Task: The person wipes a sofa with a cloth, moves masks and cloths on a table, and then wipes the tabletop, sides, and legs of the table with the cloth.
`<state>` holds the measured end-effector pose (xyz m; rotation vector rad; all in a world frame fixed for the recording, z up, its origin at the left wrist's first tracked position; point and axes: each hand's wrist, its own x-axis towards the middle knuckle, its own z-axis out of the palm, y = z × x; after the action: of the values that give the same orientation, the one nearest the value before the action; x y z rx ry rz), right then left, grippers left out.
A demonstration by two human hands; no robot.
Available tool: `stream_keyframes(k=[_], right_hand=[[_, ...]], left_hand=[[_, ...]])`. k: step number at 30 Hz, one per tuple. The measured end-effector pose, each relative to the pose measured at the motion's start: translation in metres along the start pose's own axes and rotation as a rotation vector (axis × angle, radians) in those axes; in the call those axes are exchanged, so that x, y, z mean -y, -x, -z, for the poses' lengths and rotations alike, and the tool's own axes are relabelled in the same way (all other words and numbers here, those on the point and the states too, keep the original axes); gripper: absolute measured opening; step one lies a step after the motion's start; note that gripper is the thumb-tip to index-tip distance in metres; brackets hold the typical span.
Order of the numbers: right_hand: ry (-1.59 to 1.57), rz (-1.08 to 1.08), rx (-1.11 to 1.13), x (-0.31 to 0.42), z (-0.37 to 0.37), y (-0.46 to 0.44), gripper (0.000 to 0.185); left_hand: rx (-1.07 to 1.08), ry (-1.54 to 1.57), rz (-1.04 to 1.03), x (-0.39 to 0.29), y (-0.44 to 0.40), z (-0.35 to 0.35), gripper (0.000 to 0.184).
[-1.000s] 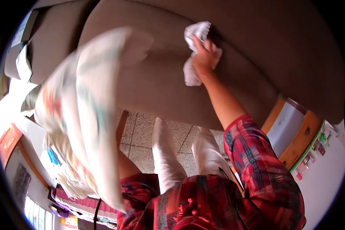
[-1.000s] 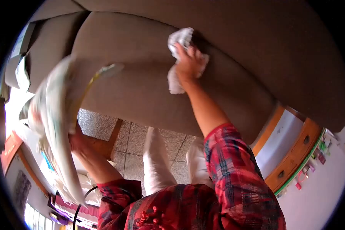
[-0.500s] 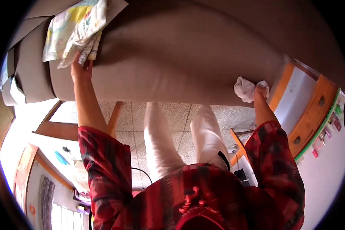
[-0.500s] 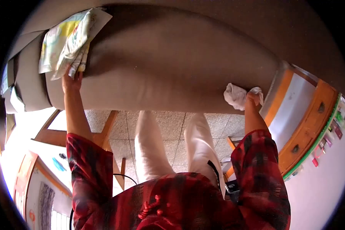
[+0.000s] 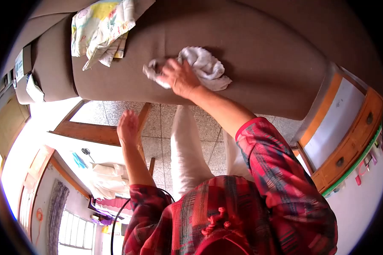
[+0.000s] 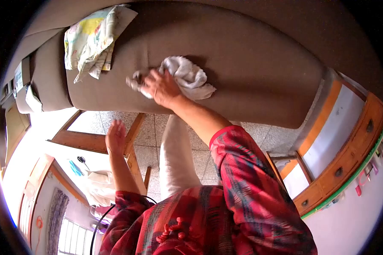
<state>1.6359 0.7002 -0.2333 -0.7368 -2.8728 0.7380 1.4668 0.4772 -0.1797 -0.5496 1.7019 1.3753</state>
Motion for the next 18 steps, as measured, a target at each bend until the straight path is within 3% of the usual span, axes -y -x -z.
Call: stream_keyframes(k=[2, 5, 6, 9, 10, 12, 13, 14, 15, 17, 18], right_hand=[[-0.013, 0.165, 0.071, 0.000, -0.018, 0.020, 0.026], [0.151, 0.500, 0.480, -0.012, 0.003, 0.085, 0.017], [0.156, 0.496, 0.477, -0.022, 0.018, 0.105, 0.017], [0.062, 0.396, 1.325, -0.046, 0.057, 0.150, 0.023], [0.058, 0.378, 1.325, -0.043, 0.074, 0.143, 0.023], [-0.268, 0.051, 0.807, -0.037, 0.101, 0.131, 0.024], [-0.382, 0.084, 0.336, -0.031, 0.085, 0.130, 0.026], [-0.336, 0.029, 0.139, -0.014, 0.074, 0.110, 0.028], [-0.178, 0.001, 0.023, 0.006, 0.066, 0.085, 0.037], [0.004, 0.090, -0.077, 0.042, 0.013, 0.053, 0.029], [0.040, 0.165, 0.040, 0.052, 0.004, 0.042, 0.027]], left_hand=[[-0.124, -0.002, 0.063, 0.008, 0.020, 0.003, 0.032], [-0.075, 0.030, 0.011, 0.019, 0.019, 0.018, 0.033], [-0.051, -0.004, -0.004, 0.019, 0.021, 0.015, 0.032], [-0.024, -0.052, -0.017, 0.014, 0.024, -0.007, 0.031], [-0.009, -0.059, -0.011, 0.012, 0.022, -0.013, 0.031], [0.019, -0.097, -0.143, 0.015, 0.022, -0.030, 0.031], [-0.039, -0.075, -0.189, 0.014, 0.027, -0.043, 0.032], [-0.107, -0.072, -0.225, 0.015, 0.029, -0.054, 0.032], [-0.191, -0.072, -0.268, 0.016, 0.033, -0.058, 0.031], [-0.231, -0.043, -0.274, 0.017, 0.043, -0.049, 0.030], [-0.259, 0.005, -0.279, 0.018, 0.043, -0.047, 0.029]])
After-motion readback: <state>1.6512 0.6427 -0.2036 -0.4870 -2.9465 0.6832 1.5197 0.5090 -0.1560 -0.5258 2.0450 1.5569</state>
